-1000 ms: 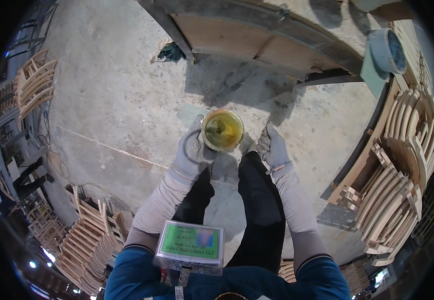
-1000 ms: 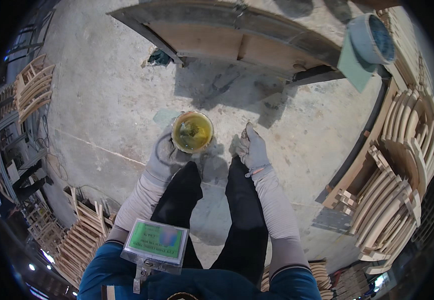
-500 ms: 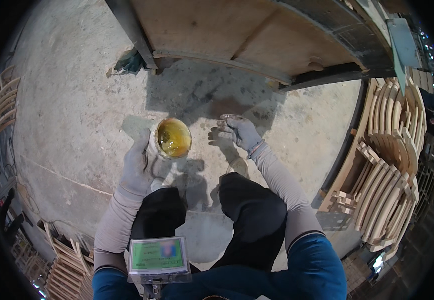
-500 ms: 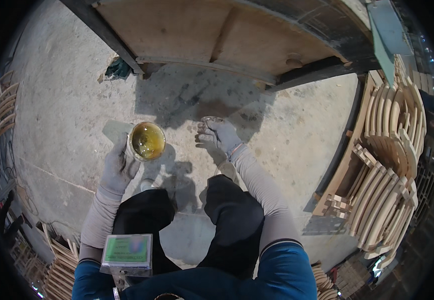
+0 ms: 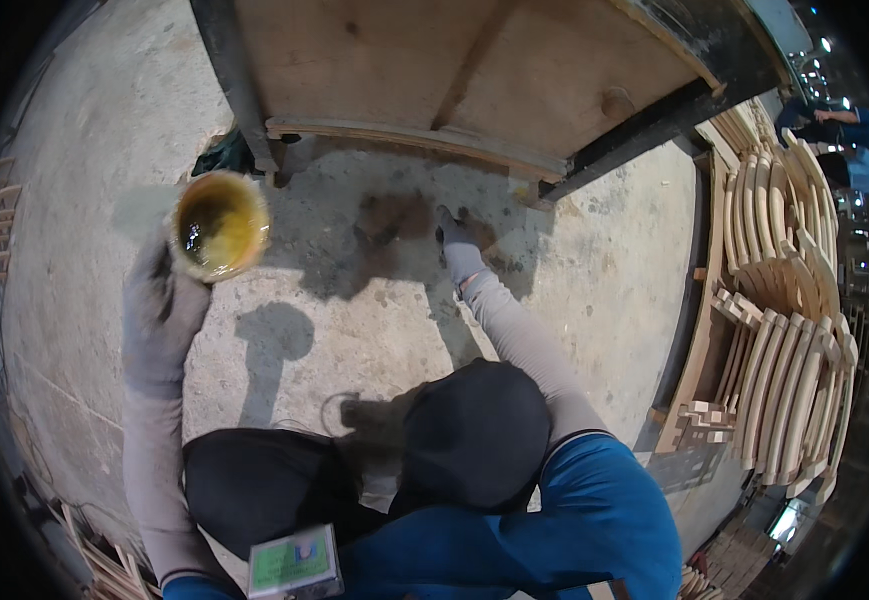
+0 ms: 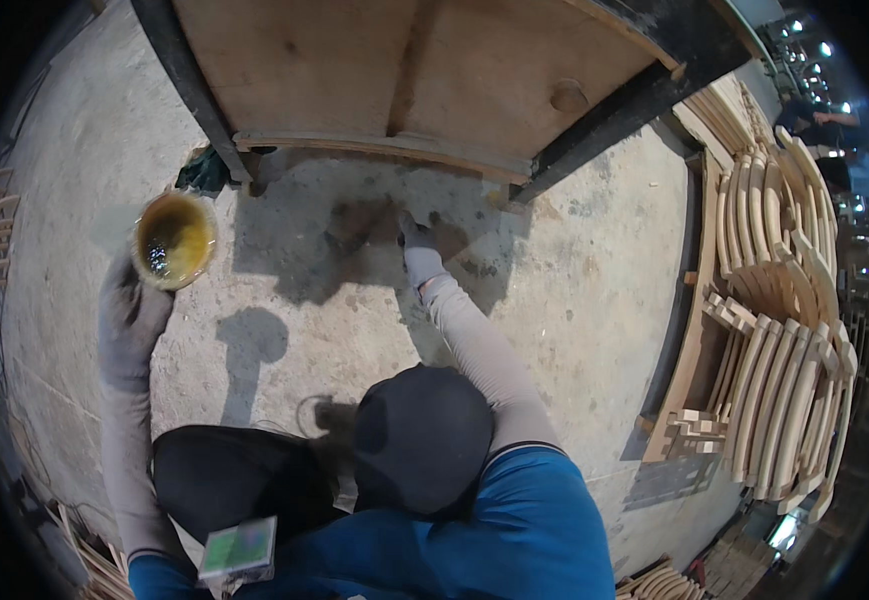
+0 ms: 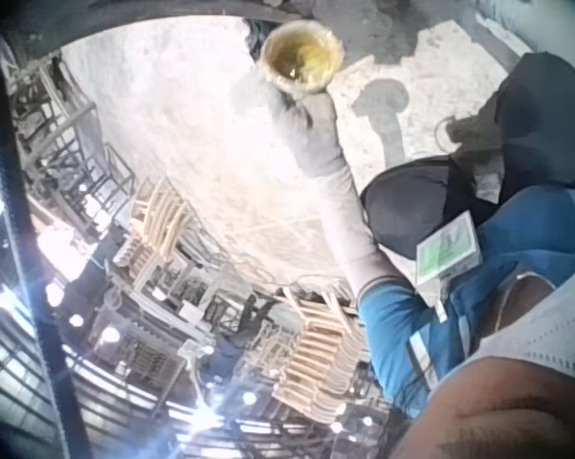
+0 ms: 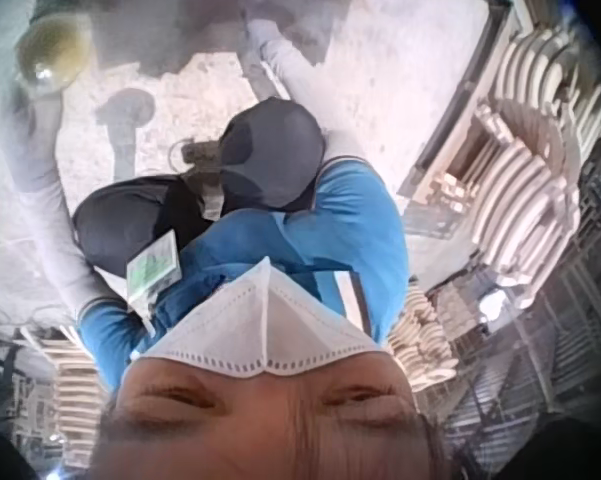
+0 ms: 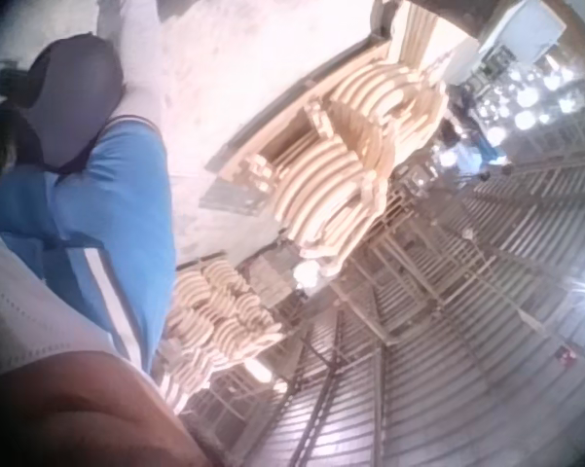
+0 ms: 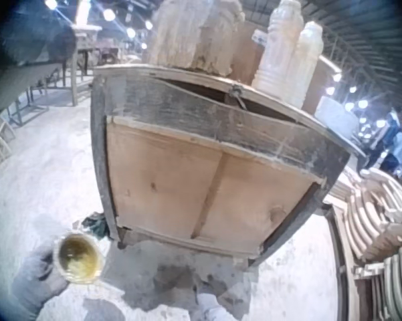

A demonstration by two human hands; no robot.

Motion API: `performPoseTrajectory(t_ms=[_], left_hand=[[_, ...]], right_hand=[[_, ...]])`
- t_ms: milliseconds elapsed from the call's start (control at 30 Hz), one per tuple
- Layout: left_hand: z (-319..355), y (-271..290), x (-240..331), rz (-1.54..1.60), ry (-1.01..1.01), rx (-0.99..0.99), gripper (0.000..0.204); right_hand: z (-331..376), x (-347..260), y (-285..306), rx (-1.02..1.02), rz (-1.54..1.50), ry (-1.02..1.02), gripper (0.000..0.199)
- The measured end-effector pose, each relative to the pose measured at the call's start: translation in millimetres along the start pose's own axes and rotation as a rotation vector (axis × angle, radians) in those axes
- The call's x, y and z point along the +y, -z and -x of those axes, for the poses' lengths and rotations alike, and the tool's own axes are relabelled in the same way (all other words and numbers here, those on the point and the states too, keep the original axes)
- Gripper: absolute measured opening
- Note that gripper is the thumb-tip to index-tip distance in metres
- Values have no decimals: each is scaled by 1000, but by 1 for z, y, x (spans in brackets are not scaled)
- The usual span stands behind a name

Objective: The person applies a yellowish finish to wooden chair frames using a brush. They dip the brush into a container, apply the finish to the chair slats and legs, then return to a workbench to mix more finish by pouring liquids and using a handheld mixer.

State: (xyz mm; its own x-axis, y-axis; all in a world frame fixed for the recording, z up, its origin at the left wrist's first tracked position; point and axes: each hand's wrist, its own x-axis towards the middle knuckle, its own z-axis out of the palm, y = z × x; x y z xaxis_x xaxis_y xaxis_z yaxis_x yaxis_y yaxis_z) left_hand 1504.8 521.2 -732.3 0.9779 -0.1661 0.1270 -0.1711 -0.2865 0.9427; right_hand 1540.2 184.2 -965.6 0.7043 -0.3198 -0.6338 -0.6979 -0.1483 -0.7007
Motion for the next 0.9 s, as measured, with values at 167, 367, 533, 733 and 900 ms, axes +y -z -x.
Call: performPoseTrajectory(t_ms=[167, 367, 533, 733, 900], left_hand=[[48, 45, -14, -57, 147, 106, 45], [37, 74, -54, -148, 252, 96, 46], [7, 34, -44, -223, 123, 12, 45], [-17, -21, -30, -159, 96, -31, 45], [-26, -45, -22, -131, 161, -79, 49]], right_hand=[[-3, 88, 58, 483, 865, 594, 35], [-46, 128, 207, 744, 1219, 77, 52], [-41, 142, 201, 516, 1232, -288, 53], [21, 160, 123, 293, 1581, 345, 58], [16, 115, 185, -348, 215, 171, 47]])
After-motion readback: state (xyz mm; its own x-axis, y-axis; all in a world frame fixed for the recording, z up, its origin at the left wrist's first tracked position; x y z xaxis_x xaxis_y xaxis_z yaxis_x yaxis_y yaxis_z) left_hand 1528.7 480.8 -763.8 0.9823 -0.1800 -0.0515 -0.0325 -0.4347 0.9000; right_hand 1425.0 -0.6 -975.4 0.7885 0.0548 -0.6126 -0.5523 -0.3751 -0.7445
